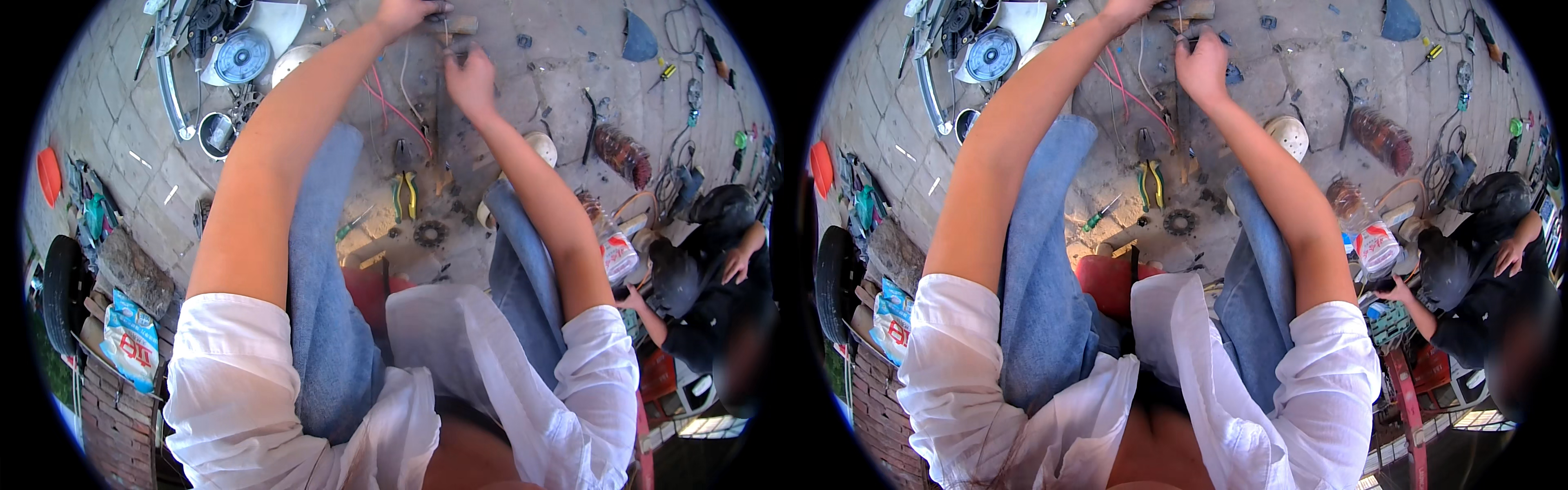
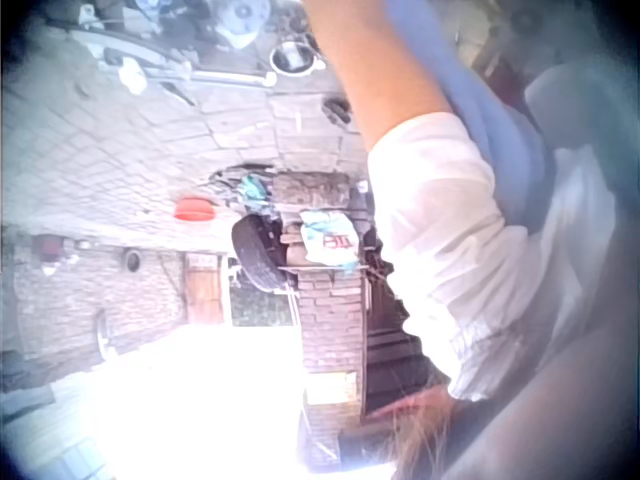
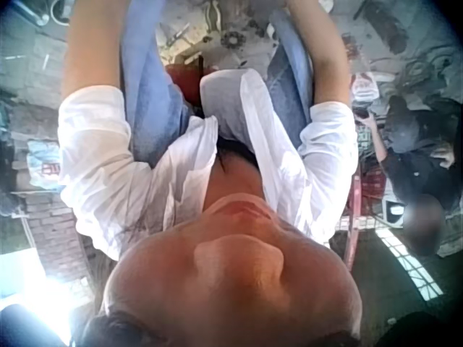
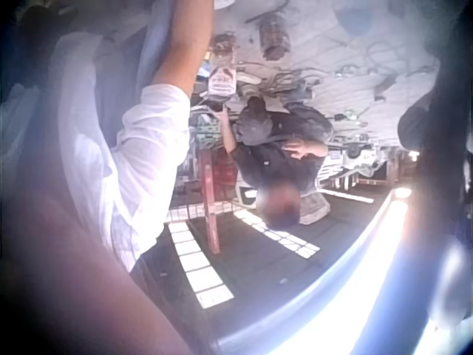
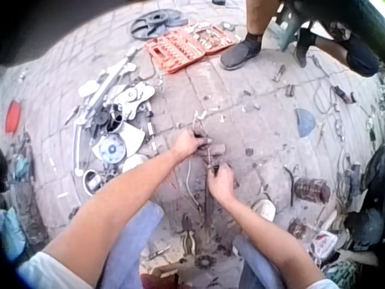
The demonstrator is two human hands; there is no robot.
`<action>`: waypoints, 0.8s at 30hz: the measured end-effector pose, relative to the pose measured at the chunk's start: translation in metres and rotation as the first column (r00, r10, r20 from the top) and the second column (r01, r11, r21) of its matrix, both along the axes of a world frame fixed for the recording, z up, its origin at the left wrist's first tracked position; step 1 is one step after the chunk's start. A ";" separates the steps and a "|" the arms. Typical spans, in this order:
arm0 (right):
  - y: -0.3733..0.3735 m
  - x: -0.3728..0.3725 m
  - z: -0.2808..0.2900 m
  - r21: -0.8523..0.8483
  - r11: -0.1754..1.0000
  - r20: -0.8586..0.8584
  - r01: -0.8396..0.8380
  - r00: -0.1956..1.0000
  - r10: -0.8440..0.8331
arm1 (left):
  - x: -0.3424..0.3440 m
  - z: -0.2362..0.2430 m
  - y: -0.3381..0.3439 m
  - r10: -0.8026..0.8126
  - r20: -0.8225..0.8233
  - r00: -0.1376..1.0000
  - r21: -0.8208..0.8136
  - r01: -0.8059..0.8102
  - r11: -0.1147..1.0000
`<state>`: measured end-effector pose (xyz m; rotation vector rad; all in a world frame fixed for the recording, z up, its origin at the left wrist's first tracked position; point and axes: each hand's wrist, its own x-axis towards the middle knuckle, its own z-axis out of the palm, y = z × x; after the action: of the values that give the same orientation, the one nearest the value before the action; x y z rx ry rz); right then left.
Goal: The person sits on the floor and works on a bundle of electrical wires, using pliers to strip insulation and twist the wire ends. They repeatedly strip and twist the wires, occasionally picking up and putting down tools from the cluttered floor.
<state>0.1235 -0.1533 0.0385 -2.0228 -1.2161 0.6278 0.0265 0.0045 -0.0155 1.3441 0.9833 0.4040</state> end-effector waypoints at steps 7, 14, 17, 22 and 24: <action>0.008 0.004 -0.004 -0.047 0.999 -0.195 0.002 0.981 -0.011 | -0.003 0.022 0.004 -0.054 -0.088 0.995 0.090 0.062 0.994; 0.007 0.017 0.006 -0.104 0.995 -0.265 0.002 0.964 -0.030 | -0.002 0.011 0.006 -0.025 -0.029 0.999 0.070 0.027 0.997; 0.010 0.018 0.012 -0.136 0.987 -0.203 0.089 0.972 -0.116 | -0.001 0.014 0.004 -0.011 -0.020 1.000 0.027 0.011 1.000; 0.018 0.028 -0.005 -0.042 0.998 0.080 0.055 0.996 -0.051 | 0.000 0.022 0.001 -0.001 -0.091 0.996 0.111 0.011 0.994; 0.023 0.029 -0.004 -0.015 1.000 0.194 0.004 0.981 -0.001 | -0.002 0.021 0.000 0.018 -0.079 0.997 0.139 -0.007 0.990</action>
<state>0.1525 -0.1303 0.0342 -2.1379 -1.3234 0.4471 0.0244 0.0047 0.0050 1.4899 1.0460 0.4368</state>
